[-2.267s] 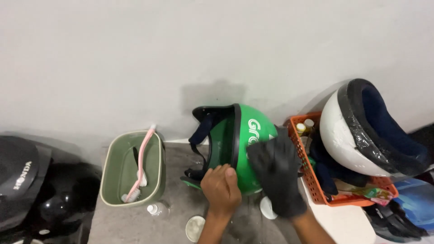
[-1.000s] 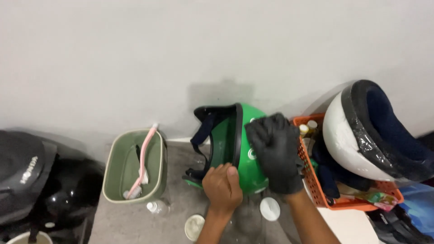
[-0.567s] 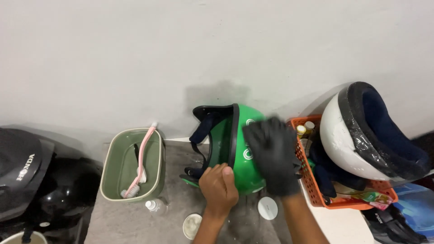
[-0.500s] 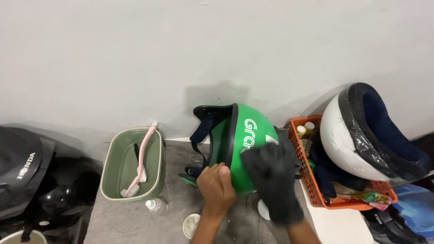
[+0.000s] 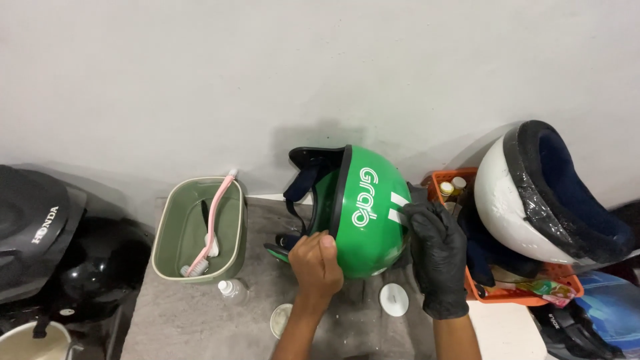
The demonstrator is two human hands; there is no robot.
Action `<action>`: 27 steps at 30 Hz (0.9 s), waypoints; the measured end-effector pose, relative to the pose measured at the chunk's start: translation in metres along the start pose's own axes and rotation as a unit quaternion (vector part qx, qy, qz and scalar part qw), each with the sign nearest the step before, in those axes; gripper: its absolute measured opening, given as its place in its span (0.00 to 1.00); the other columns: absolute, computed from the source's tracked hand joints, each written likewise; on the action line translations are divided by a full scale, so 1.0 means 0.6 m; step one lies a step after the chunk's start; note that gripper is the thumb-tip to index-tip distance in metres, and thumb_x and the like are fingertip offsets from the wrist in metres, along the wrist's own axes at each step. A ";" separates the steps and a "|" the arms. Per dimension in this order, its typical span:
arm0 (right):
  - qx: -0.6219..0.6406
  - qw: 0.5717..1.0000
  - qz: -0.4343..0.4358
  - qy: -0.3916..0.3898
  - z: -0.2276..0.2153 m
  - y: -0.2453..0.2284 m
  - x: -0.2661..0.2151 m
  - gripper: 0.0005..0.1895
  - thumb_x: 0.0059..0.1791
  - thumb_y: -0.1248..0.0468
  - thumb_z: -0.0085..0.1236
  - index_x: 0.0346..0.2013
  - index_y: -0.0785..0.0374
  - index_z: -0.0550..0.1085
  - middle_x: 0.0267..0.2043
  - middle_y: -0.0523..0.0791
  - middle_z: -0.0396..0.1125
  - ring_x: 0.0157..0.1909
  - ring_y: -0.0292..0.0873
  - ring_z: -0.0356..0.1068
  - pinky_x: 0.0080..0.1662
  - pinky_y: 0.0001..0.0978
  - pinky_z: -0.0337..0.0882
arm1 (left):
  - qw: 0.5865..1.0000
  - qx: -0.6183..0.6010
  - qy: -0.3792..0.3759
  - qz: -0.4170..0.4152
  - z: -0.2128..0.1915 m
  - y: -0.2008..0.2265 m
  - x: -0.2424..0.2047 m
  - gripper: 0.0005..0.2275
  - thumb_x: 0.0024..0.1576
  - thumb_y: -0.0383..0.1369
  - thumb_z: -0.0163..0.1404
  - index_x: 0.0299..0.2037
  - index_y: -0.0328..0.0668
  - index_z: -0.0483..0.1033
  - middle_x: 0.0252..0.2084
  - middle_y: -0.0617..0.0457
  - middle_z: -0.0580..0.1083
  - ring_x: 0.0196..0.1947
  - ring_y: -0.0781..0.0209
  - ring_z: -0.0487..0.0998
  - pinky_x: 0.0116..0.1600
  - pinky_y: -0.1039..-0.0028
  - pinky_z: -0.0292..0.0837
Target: The person cleans a green motorcycle helmet by wiping its exterior and interior surfaces with a black cloth. They also use a small white cup to apply a liquid to the helmet's surface while wearing black gloves.
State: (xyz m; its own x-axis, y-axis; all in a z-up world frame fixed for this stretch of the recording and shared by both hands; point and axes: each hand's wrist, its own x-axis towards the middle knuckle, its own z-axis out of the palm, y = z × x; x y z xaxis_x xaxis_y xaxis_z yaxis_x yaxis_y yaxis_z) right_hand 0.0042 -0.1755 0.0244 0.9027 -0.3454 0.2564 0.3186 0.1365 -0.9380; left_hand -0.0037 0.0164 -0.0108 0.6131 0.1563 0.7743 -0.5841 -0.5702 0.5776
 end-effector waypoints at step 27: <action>-0.349 0.900 -0.239 -0.102 0.068 -0.073 0.057 0.21 0.53 0.69 0.53 0.19 0.59 0.56 0.25 0.43 0.54 0.35 0.46 0.60 0.44 0.40 0.63 | 0.997 0.013 0.019 0.070 0.024 0.012 0.030 0.22 0.68 0.31 0.29 0.16 0.42 0.53 0.15 0.54 0.54 0.14 0.57 0.51 0.25 0.64 0.42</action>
State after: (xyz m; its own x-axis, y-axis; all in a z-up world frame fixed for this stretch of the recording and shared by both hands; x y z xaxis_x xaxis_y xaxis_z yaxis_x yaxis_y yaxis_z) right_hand 0.0326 -0.1555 0.0838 0.7676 -0.0230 0.6405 0.4895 -0.6242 -0.6090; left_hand 0.0109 0.0036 0.0033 0.5048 0.1041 0.8569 -0.6489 -0.6090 0.4562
